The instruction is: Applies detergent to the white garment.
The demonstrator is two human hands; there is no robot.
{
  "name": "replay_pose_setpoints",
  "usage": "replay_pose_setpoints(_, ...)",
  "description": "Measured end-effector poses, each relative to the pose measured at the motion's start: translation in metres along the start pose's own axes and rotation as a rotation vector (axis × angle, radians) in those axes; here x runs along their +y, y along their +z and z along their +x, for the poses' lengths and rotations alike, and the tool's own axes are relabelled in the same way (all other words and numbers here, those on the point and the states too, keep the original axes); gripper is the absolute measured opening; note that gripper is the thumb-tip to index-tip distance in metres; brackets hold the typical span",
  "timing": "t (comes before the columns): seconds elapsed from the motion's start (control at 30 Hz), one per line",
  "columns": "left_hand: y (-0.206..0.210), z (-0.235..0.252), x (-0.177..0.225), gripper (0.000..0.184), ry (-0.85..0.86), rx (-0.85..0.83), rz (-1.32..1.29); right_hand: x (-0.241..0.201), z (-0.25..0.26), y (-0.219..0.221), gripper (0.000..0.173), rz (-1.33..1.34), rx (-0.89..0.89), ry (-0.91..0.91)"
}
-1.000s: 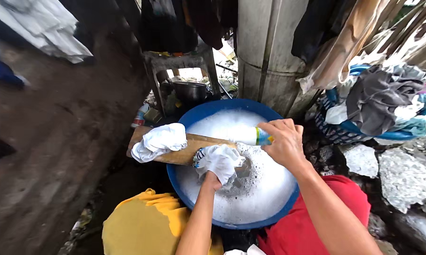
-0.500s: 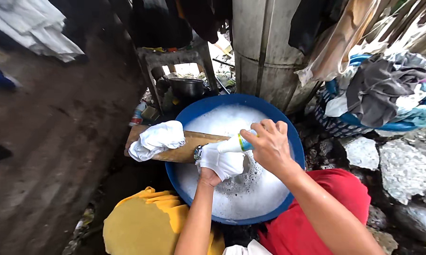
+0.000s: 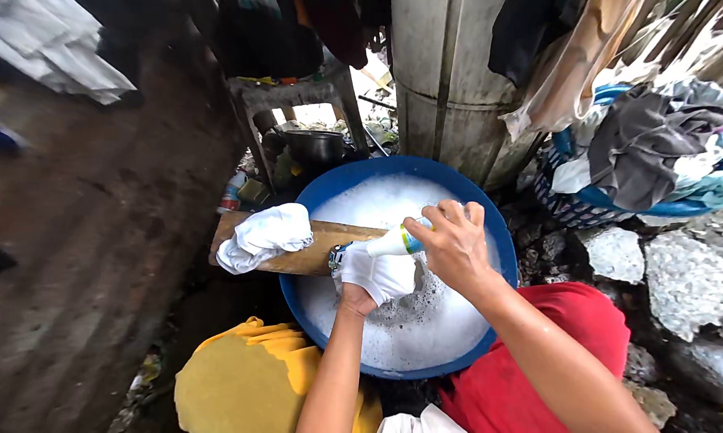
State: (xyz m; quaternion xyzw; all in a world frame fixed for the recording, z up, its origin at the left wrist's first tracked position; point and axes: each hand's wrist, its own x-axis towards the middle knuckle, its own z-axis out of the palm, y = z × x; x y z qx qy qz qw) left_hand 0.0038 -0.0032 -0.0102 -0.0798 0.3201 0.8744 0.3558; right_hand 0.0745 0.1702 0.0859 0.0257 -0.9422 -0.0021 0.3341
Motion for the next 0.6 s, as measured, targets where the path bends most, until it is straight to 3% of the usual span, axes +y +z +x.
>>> replay_pose_setpoints(0.17,0.001,-0.001,0.001,0.072,0.045,-0.018,0.023,0.003,0.002,0.005,0.041,0.03,-0.008,0.06)
replay_pose_setpoints(0.27,0.013,-0.002,0.01,0.072,0.096,-0.021,0.054,0.012,0.002,0.007,0.049,0.165,-0.035,0.187)
replay_pose_setpoints(0.37,0.043,-0.007,0.042,0.074,0.181,-0.158,0.048,0.024,0.008,-0.004,0.053,0.268,-0.057,0.363)
replay_pose_setpoints(0.47,0.071,-0.012,0.085,0.074,0.37,-0.32,-0.023,0.035,0.014,-0.016,0.057,0.342,-0.044,0.501)
replay_pose_setpoints(0.53,0.058,0.009,0.094,0.063,0.562,-0.386,-0.114,0.041,0.014,-0.021,0.059,0.37,-0.044,0.566)
replay_pose_setpoints(0.6,0.03,0.034,0.08,0.054,0.745,-0.233,0.017,0.043,0.011,-0.022,0.061,0.378,-0.046,0.592)
